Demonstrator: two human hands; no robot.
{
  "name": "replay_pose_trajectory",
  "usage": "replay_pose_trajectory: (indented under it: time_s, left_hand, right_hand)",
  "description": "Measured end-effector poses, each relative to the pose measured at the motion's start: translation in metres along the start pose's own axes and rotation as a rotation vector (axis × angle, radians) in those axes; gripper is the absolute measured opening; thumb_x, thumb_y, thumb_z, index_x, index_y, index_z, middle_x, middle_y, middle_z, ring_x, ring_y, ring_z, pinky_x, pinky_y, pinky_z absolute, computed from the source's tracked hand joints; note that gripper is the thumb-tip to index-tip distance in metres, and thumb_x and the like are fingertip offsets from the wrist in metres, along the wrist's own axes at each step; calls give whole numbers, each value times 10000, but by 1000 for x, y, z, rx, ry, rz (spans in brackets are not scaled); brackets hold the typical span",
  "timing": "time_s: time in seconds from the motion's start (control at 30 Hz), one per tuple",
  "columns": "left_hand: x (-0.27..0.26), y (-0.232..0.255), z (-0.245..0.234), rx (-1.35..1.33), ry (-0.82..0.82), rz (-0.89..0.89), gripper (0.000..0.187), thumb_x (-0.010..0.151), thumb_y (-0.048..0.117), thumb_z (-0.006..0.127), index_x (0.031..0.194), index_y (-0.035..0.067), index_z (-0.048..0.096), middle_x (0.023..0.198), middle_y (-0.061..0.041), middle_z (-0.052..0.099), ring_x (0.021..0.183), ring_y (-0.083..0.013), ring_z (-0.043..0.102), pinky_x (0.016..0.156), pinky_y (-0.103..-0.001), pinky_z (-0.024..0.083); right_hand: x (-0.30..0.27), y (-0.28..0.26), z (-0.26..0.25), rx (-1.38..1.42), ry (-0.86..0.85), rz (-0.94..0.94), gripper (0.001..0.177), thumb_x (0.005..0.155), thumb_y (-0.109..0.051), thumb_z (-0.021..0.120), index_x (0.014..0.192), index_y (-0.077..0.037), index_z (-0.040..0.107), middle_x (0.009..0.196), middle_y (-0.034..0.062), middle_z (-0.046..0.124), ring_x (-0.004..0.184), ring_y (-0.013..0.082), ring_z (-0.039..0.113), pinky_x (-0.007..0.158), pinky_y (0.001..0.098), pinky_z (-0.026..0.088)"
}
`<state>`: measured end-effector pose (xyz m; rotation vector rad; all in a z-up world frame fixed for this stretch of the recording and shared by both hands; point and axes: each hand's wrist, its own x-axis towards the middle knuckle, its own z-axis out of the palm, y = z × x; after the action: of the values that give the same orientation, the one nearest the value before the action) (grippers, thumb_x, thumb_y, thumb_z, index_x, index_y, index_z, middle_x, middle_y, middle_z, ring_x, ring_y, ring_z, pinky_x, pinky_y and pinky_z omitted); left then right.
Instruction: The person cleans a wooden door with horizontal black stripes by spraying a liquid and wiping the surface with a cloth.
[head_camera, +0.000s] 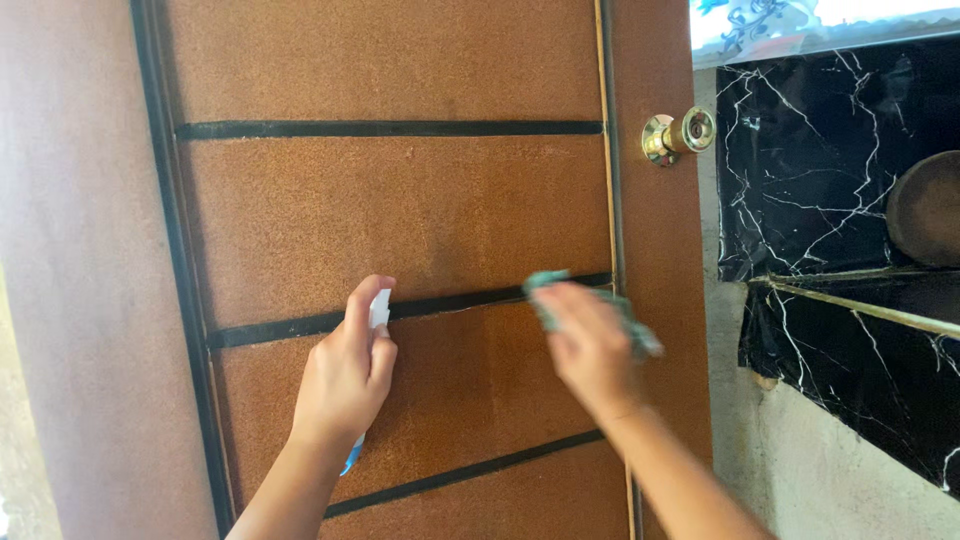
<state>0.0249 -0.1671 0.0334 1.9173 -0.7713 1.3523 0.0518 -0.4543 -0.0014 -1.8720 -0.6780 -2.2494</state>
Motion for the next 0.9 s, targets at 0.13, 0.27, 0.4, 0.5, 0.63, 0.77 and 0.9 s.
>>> replay_pose_trajectory:
  time_s: [0.13,0.27,0.4,0.5,0.63,0.77,0.9]
  left_hand:
    - [0,0,3,20,8,0,502,916,136,509,1411,197,453,998,-250,722,875,-471,690,771,-537,535]
    - [-1,0,5,25,24,-1,498,921,144,509,1413,202,455,981,-242,726,875,-459,700,772,-529,545]
    - [0,0,5,49,27,6,501,919,150,517,1412,211,457,971,-245,725,859,-469,697,763,-539,543]
    - [-1,1,7,52,39,-57,501,922,160,517,1415,232,463,896,-255,722,863,-470,700,760,-538,545]
    - [0,1,8,57,30,-60,511,922,157,515,1423,232,453,884,-262,715,846,-483,690,750,-549,537]
    - [0,0,9,73,50,-44,511,926,152,513,1428,219,448,905,-265,713,862,-482,689,759,-552,538]
    - [-2,1,9,104,34,-18,498,932,150,513,1422,207,445,975,-252,719,868,-479,686,765,-559,531]
  right_hand:
    - [-9,33,-14,-189,-27,143,493,789,64,708,1259,-85,699,1292,118,706,1199,296,646,1103,426,480]
    - [-9,6,14,-172,67,276,475,777,54,694,1243,-42,696,1286,121,683,1198,292,618,1065,418,465]
    - [-6,-15,13,-101,-13,150,497,750,36,730,1243,-16,695,1267,122,665,1172,299,606,1028,426,468]
    - [0,4,-1,-144,-79,48,512,734,-2,765,1240,-38,702,1239,126,656,1099,294,606,970,425,472]
    - [2,34,-28,-273,-148,105,502,726,-26,763,1224,-61,712,1148,146,613,1014,315,586,898,442,473]
    - [3,40,-35,-355,-187,116,502,748,-73,753,1247,-75,694,1129,132,587,1047,328,581,873,466,470]
    - [-3,33,-26,-411,-194,220,520,762,-86,751,1273,-41,664,1123,153,573,1052,342,575,856,475,469]
